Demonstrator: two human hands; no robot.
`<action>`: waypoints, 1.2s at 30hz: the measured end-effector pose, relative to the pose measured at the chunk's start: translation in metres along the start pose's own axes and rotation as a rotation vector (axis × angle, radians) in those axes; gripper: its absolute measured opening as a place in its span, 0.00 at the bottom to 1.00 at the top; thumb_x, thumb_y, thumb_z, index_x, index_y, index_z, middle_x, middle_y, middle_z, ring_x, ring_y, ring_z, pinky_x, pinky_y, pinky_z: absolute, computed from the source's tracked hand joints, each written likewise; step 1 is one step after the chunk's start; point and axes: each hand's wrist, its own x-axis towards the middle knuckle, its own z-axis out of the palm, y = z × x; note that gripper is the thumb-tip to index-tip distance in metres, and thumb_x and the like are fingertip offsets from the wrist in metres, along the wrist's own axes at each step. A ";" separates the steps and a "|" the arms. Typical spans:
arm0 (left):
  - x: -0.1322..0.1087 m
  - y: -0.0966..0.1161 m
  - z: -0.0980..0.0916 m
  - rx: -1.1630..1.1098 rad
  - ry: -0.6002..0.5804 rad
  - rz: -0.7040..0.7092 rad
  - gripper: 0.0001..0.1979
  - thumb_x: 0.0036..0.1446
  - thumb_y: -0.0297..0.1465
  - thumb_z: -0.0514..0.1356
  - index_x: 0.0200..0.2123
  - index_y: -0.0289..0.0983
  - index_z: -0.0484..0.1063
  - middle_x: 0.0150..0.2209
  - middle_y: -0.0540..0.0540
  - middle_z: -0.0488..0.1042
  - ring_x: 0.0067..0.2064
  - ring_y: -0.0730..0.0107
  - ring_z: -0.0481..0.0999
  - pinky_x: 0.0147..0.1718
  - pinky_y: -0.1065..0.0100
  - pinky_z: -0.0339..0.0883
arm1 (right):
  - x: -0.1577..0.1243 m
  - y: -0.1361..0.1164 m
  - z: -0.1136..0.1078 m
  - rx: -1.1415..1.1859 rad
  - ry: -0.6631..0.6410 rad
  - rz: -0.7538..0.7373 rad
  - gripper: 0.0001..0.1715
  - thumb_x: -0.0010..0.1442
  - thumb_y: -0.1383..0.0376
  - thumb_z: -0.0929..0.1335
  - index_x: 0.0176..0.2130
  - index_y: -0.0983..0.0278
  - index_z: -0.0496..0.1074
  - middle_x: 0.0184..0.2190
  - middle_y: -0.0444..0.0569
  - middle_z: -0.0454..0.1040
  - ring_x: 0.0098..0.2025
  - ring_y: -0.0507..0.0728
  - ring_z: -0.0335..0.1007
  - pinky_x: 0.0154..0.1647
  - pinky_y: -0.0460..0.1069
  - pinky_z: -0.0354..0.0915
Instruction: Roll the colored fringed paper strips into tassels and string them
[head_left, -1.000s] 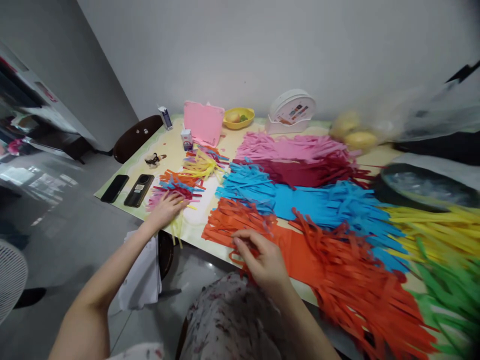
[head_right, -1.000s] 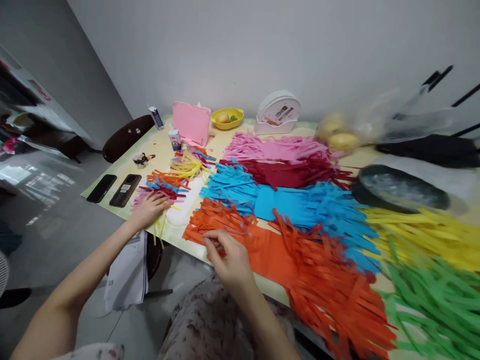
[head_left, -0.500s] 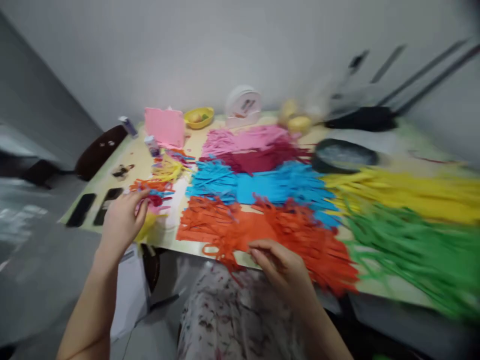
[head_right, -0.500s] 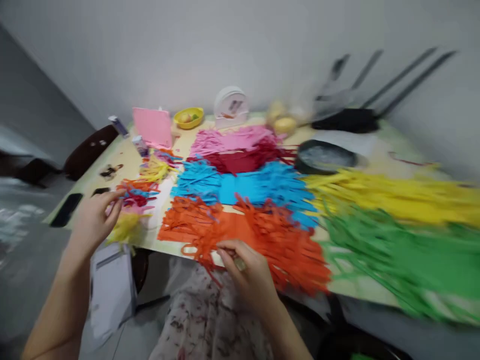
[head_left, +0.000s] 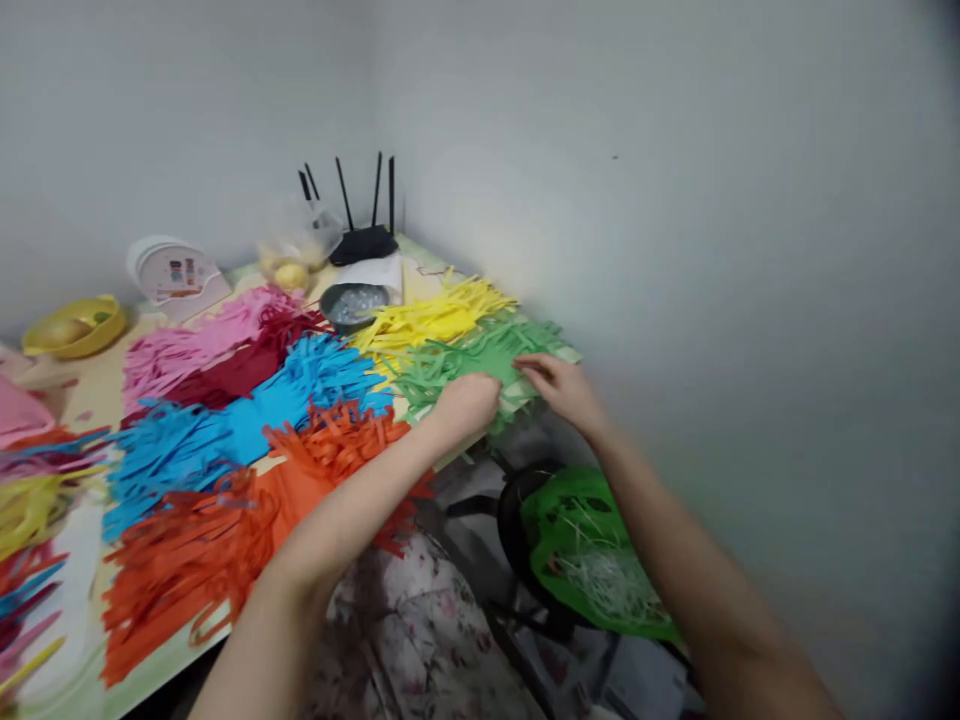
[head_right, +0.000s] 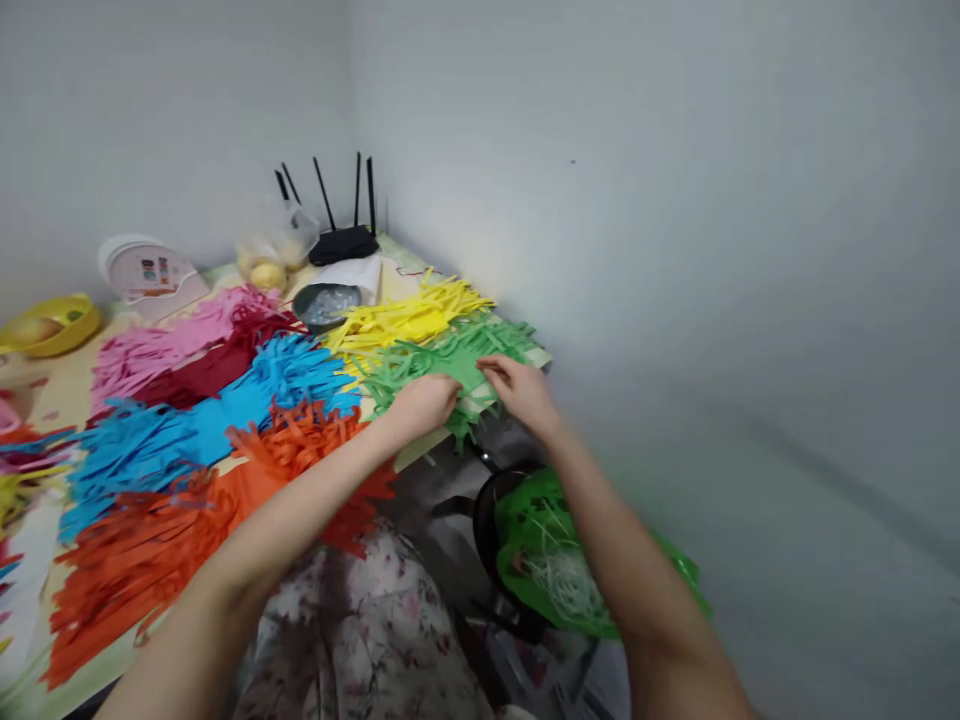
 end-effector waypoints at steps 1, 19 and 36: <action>0.018 -0.002 0.012 0.016 -0.003 -0.017 0.14 0.65 0.27 0.51 0.45 0.30 0.75 0.45 0.35 0.77 0.49 0.58 0.77 0.49 0.63 0.68 | 0.008 0.004 0.004 -0.016 -0.048 -0.025 0.18 0.63 0.66 0.61 0.49 0.65 0.74 0.46 0.55 0.80 0.48 0.60 0.77 0.51 0.55 0.71; 0.058 -0.025 0.045 0.057 -0.025 -0.048 0.17 0.62 0.35 0.56 0.46 0.29 0.74 0.52 0.33 0.74 0.54 0.54 0.71 0.54 0.61 0.63 | 0.046 0.049 -0.006 -0.436 -0.417 -0.348 0.15 0.65 0.70 0.62 0.43 0.67 0.78 0.46 0.60 0.78 0.49 0.62 0.71 0.52 0.55 0.64; 0.085 -0.014 0.033 -0.163 0.091 -0.406 0.12 0.60 0.27 0.54 0.45 0.34 0.73 0.42 0.35 0.79 0.46 0.56 0.79 0.43 0.64 0.68 | 0.074 0.020 -0.022 -0.427 -0.420 -0.303 0.09 0.55 0.72 0.69 0.38 0.67 0.77 0.43 0.57 0.77 0.48 0.63 0.70 0.51 0.53 0.62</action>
